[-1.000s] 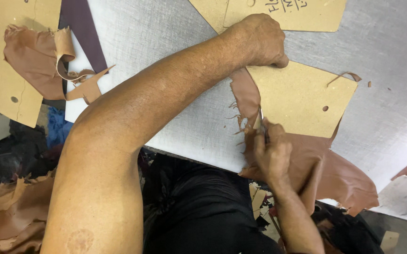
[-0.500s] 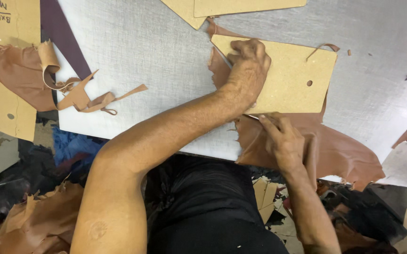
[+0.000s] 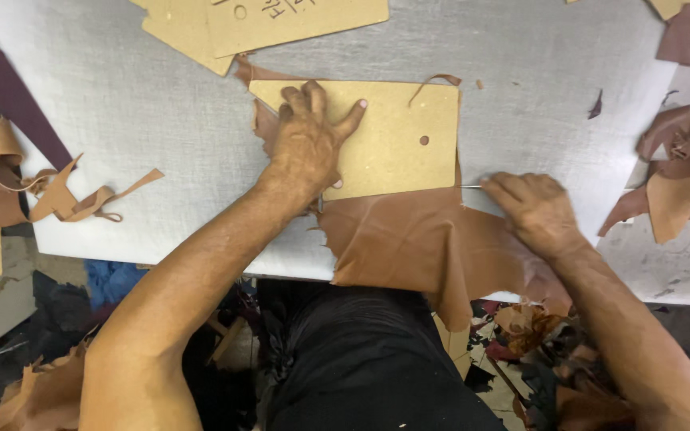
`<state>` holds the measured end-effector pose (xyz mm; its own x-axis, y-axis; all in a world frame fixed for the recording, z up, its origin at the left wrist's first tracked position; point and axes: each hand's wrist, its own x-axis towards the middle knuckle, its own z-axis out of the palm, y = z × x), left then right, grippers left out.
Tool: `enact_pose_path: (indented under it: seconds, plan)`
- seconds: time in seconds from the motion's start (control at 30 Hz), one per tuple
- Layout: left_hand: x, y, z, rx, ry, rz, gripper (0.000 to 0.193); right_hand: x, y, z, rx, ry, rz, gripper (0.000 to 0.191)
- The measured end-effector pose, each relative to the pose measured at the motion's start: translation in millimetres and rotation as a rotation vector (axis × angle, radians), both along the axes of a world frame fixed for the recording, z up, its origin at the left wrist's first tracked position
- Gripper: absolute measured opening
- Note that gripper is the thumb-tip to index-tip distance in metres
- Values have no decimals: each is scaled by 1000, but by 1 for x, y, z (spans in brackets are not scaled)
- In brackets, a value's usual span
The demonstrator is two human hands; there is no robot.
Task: The person uses a utility knife to cut brown leather pieces following cardboard templates on a work table. They repeatedly place templates, trace and cut shapes, then remove the templates and set aside the cut leather pieces.
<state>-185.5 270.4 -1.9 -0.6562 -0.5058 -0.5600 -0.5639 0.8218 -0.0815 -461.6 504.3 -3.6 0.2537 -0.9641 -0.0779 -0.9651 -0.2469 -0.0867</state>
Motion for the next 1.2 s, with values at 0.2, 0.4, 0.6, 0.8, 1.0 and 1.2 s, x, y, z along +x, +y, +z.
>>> enact_pose_path:
  seconds: [0.2, 0.4, 0.6, 0.8, 1.0, 1.2]
  plan:
    - [5, -20, 21, 80, 134, 27, 115, 1, 37, -7, -33, -191, -371, 25]
    - [-10, -88, 63, 269, 583, 273, 42, 51, -27, -15, -161, -545, -768, 23]
    - [-73, -139, 85, -261, 934, -231, 18, 66, -58, -45, 45, -501, -698, 15]
    - [-57, -138, 26, -144, 993, 15, 26, -12, -20, -34, 44, -576, -1029, 15]
    - [24, -98, 6, -140, 879, 466, 7, 10, -85, -23, 215, -1426, -1003, 20]
    - [75, -39, 9, -184, 656, 795, 22, -28, -234, 17, -416, -1787, -381, 18]
